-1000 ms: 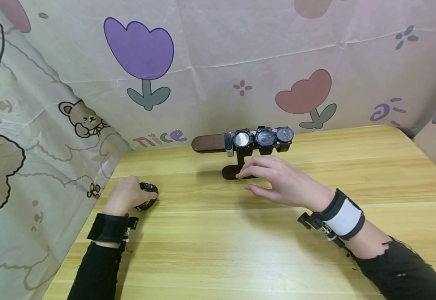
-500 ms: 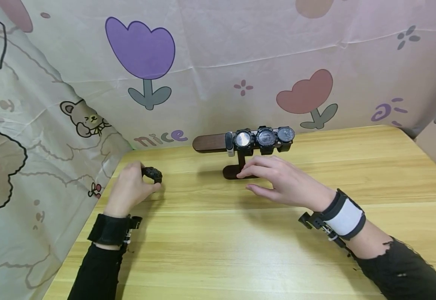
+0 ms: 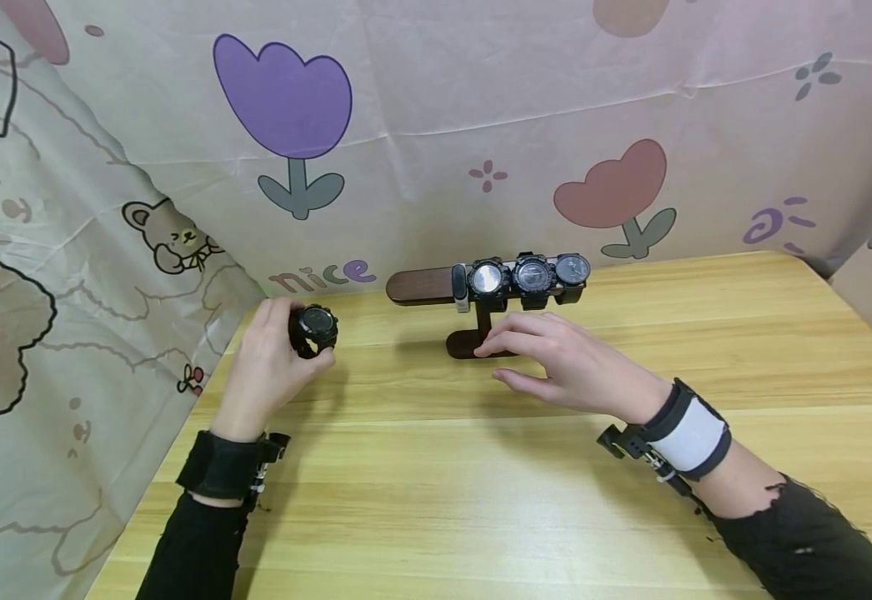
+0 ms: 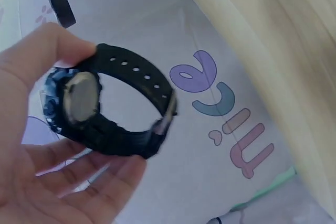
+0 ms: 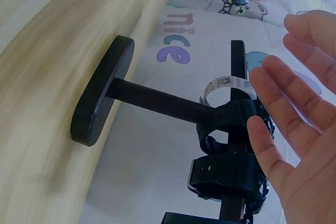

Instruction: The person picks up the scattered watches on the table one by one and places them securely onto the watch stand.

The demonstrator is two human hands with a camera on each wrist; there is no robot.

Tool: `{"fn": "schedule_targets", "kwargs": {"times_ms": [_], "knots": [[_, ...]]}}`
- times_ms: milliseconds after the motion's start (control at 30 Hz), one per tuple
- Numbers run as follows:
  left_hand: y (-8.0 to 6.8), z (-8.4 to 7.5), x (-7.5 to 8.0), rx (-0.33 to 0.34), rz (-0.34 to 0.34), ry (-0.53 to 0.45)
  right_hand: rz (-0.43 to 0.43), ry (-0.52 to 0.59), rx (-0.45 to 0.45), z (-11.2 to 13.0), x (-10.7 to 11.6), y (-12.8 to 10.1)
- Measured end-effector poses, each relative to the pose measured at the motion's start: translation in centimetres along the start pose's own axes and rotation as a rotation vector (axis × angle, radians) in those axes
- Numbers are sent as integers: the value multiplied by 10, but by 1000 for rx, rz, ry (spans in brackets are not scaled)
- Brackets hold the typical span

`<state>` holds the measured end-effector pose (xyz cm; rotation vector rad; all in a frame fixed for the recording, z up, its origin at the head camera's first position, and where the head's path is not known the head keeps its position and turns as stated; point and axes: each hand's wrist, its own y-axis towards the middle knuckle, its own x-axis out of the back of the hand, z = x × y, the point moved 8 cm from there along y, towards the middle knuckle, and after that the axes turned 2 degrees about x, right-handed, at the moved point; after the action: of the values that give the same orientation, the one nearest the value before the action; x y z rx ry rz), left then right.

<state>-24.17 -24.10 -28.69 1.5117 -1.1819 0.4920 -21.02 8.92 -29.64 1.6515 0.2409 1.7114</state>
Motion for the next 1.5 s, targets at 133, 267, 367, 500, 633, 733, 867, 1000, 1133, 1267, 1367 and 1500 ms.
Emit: {"fn": "schedule_targets", "kwargs": {"times_ms": [133, 267, 367, 500, 633, 733, 867, 1000, 1133, 1267, 1367, 1500], "knots": [[0, -7, 3, -57, -41, -28, 1, -2, -3, -1, 0, 0], [0, -13, 5, -108, -76, -40, -4, -2, -2, -1, 0, -1], [0, -16, 6, -145, -94, -47, -8, 3, 0, -1, 0, -1], [-1, -20, 7, -197, -115, -62, -8, 8, 0, -2, 1, 0], [0, -24, 8, -230, -126, -77, -17, 8, 1, -2, 3, -1], [-1, -25, 7, -249, -123, -83, -31, 4, 6, -3, 6, -1], [-2, -27, 4, -289, -124, -95, -51, 7, 15, -3, 10, 0], [-2, -27, 2, -314, -120, -117, -70, 10, 17, -4, 15, 1], [-1, -24, -2, -316, -108, -144, -90, -4, 2, -6, 22, 0], [2, -22, -5, -322, -109, -167, -118, -9, -25, -11, 32, 0], [4, -20, -9, -329, -108, -183, -146, -5, -50, -14, 40, -1], [8, -18, -15, -339, -100, -202, -187, -9, -87, -21, 50, -5]]}}
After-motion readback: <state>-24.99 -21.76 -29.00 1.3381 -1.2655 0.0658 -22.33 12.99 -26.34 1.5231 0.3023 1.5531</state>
